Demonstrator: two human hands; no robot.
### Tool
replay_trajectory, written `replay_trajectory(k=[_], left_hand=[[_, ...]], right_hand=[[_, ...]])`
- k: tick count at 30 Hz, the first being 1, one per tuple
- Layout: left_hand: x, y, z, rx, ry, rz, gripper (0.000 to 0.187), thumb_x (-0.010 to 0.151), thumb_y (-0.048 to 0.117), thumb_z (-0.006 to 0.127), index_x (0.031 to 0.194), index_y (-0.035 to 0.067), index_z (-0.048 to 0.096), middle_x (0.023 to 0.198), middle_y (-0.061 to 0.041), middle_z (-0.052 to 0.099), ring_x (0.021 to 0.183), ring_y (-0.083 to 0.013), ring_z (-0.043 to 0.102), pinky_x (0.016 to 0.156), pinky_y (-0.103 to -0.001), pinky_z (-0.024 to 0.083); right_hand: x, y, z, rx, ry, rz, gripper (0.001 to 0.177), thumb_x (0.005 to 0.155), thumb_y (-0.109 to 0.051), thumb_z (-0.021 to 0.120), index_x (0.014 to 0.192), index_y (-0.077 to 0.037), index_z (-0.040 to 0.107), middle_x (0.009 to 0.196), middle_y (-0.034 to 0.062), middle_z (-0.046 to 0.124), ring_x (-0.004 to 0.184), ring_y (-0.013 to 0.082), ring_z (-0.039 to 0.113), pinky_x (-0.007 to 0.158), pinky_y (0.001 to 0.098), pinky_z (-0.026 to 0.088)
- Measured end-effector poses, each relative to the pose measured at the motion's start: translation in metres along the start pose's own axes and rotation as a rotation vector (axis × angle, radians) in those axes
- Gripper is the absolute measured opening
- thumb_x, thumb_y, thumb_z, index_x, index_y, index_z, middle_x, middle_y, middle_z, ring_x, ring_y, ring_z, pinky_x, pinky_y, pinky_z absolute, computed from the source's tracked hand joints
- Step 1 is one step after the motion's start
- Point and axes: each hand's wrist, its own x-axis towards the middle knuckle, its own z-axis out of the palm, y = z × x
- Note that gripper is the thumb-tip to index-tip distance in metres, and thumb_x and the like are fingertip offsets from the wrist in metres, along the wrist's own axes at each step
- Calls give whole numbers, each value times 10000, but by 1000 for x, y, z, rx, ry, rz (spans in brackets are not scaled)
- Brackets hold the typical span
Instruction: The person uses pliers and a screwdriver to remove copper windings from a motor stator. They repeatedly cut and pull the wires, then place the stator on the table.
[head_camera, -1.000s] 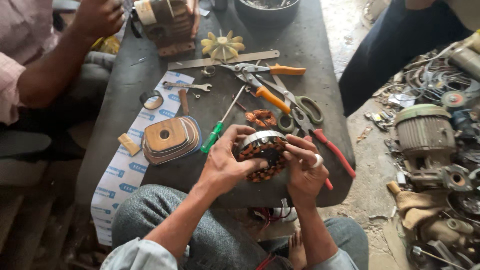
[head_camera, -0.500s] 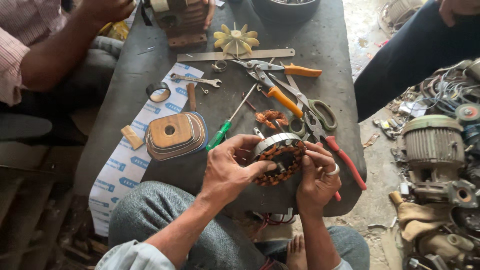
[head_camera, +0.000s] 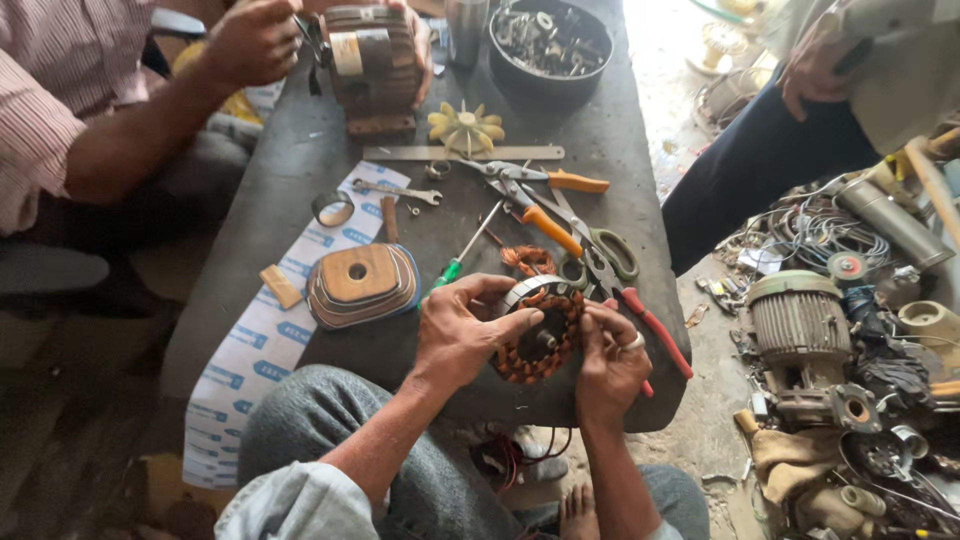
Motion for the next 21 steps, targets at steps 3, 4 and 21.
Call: replay_trajectory(k=[3,4,21], left_hand=[[0,-2,-10,-88,-24,-27,459,702,279,916,1070,35,791,923,-50,813,804,-88,752,737,-239,606],[-1,-3,-12,-143,-38,-35,452,711,268,911,1072,25,789,920,-56,811,796,-88,747,730,-238,606],[-4,-1,-28,-720,-235,-155,479,780,205,860,1156,-61,727,964,-111,788,803,-126,746,740,-255,609]], right_hand=[[-5,-19,1,63,45,203,90,978,9,680,1059,33,712,1077,116,757,957,147,696,900,286,560],[-5,-26,1,33,44,190,90,972,10,687,1054,36,713,1081,117,758,968,145,699,913,283,560],[7,-136,11,-130,27,95,105,934,35,699,1035,52,721,1113,166,755,1244,253,686,1051,332,559]])
